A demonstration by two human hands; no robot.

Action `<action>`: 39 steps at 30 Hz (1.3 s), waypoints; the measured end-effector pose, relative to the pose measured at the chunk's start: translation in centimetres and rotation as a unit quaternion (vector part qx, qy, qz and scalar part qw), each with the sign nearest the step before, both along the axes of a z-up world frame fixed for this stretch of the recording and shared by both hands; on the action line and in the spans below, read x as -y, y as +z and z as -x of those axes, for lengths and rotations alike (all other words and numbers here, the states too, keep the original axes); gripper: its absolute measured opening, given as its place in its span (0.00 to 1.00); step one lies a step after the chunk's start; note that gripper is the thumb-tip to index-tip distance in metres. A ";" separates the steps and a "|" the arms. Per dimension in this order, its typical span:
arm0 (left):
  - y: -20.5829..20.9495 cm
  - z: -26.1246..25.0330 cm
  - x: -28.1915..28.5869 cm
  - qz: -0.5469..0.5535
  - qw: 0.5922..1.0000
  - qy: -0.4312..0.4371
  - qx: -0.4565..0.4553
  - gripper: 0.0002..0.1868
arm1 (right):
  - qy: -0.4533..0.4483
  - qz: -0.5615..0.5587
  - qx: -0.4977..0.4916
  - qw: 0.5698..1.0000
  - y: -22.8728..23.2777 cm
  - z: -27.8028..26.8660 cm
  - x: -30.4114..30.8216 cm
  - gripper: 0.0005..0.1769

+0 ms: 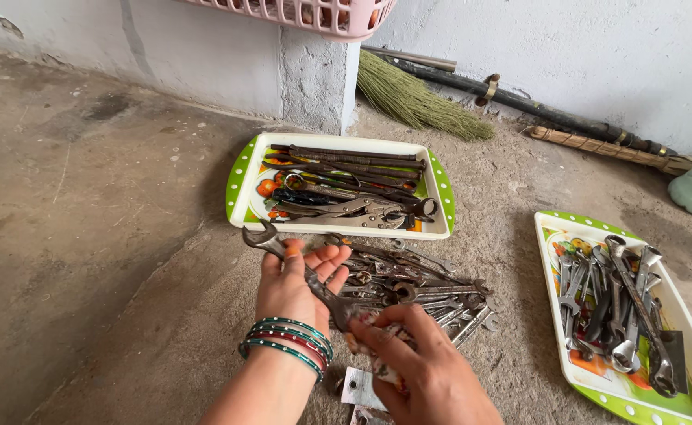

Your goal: The person wipes various metal wrenches and tools with a cloth and organizes them onto trays while sitting on the floor.

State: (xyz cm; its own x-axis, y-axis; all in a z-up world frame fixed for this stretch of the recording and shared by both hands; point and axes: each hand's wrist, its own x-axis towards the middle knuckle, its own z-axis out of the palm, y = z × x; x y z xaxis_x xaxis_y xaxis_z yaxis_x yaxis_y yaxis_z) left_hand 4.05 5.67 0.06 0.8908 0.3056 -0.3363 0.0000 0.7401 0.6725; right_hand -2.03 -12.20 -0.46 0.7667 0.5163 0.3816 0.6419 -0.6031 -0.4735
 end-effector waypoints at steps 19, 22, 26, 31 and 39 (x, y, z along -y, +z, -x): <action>0.0 1.7 3.6 -0.069 0.971 -0.210 0.096 0.24 | -0.172 -0.246 -0.465 0.833 4.8 -2.2 1.2 0.18; 1.6 2.0 4.4 -0.276 0.925 -0.263 -0.010 0.31 | -0.211 -0.294 -0.477 0.801 6.0 -2.3 2.5 0.20; 1.3 1.7 7.0 -0.320 0.890 -0.323 0.025 0.34 | -0.239 -0.391 -0.484 0.746 6.9 -3.5 6.4 0.21; -1.6 -0.2 15.0 -0.239 0.903 -0.335 0.128 0.33 | -0.310 -0.416 -0.480 0.707 5.1 -4.2 14.5 0.18; -6.7 -3.1 25.4 -0.326 0.860 -0.384 0.086 0.32 | -0.458 -0.371 -0.403 0.700 -5.6 -8.3 27.2 0.15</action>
State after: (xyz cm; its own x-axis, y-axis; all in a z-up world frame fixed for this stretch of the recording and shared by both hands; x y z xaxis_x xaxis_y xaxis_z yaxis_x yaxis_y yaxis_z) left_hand 7.15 -19.75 -6.61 0.9336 -0.3212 -0.1590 0.1786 0.0323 0.9834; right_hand 6.23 -39.43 -6.06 0.7679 -0.4432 -0.4625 -0.5086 0.0171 -0.8608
